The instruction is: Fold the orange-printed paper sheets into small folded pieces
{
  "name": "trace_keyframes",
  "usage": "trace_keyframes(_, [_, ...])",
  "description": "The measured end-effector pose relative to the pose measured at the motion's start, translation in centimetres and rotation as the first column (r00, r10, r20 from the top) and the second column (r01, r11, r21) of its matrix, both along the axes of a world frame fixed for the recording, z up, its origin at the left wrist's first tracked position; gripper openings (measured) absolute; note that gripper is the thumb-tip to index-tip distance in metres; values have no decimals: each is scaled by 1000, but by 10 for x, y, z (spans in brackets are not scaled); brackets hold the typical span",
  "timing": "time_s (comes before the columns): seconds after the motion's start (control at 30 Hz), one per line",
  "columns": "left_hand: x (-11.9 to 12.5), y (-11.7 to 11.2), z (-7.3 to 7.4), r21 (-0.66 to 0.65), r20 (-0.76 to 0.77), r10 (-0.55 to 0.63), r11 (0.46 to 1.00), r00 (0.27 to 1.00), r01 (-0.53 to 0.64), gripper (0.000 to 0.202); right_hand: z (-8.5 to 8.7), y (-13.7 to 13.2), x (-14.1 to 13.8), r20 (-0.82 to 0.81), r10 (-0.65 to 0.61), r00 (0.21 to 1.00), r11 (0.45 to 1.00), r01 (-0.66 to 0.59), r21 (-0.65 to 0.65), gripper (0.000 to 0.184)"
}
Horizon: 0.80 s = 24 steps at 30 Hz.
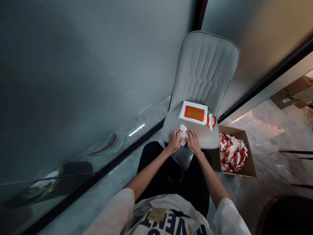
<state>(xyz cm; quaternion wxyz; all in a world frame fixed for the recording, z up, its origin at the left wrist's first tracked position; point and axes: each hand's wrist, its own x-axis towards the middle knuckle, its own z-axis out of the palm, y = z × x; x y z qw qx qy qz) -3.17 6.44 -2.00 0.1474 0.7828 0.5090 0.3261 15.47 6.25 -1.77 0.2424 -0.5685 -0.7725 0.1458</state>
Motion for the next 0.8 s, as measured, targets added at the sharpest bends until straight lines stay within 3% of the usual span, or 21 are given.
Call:
trace_keyframes(0.17, [-17, -4, 1, -96, 84, 6, 995, 996, 2, 39, -3, 0, 10, -74, 44, 996, 994, -51, -93, 55])
trace_keyframes(0.3, [-31, 3, 5, -136, 110, -154, 976, 982, 168, 29, -1, 5, 27, -148, 197, 969, 956, -223, -192, 75])
trace_keyframes(0.4, [-41, 12, 10, -154, 170, -236, 953, 957, 262, 26, -1, 8, 33, -164, 235, 958, 939, -268, -217, 85])
trace_keyframes(0.53, [-52, 12, 14, -149, 208, -181, 965, 961, 214, 25, -6, 7, 28, -157, 205, 966, 960, -230, -162, 85])
trace_keyframes(0.67, [-53, 5, 12, -152, 69, -111, 981, 991, 121, 25, -12, 5, 23, -151, 172, 973, 978, -188, -93, 79])
trace_keyframes(0.8, [-42, 7, 9, -140, -1, -102, 985, 995, 100, 25, -13, 4, 22, -158, 168, 973, 982, -179, -55, 74])
